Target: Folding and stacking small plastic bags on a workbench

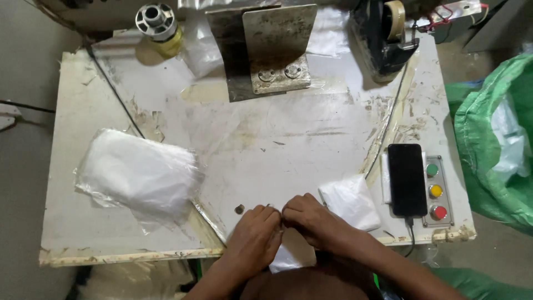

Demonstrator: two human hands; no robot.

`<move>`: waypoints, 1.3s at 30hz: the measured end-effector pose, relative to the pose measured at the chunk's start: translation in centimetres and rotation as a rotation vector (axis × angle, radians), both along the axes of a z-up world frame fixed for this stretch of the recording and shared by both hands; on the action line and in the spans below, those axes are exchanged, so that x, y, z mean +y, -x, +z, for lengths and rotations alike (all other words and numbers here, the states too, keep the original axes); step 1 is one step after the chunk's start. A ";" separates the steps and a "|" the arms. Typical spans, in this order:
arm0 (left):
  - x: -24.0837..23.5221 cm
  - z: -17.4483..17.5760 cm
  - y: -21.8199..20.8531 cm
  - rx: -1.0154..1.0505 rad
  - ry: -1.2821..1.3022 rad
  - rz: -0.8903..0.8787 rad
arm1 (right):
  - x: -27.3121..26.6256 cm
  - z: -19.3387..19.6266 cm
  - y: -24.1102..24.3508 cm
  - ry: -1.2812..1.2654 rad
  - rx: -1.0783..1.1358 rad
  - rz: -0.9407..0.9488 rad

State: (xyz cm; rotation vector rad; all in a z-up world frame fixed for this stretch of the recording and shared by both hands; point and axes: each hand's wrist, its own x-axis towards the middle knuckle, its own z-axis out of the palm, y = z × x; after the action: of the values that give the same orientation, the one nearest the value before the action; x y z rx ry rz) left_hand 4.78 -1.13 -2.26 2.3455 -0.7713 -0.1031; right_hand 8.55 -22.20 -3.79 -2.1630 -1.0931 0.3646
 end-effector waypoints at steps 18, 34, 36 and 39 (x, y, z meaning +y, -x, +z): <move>-0.5 -5.4 2.2 -0.187 -0.226 0.150 | 1.1 -1.2 -0.6 0.362 -0.293 0.129; -0.6 -5.8 2.1 -0.188 -0.131 0.139 | 0.1 -0.2 -1.0 0.125 0.153 0.160; -0.6 -6.3 2.2 -0.175 -0.098 0.079 | -0.1 0.3 -0.7 0.144 0.172 0.167; -0.3 -6.7 1.8 -0.175 -0.200 -0.042 | 0.0 1.4 -0.3 0.178 0.411 0.089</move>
State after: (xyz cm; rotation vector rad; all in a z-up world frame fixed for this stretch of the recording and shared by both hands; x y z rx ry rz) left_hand 2.95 -1.41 -9.00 2.5527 -0.9337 0.0082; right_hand 8.87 -22.20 -2.39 -2.0649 -0.9489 0.9324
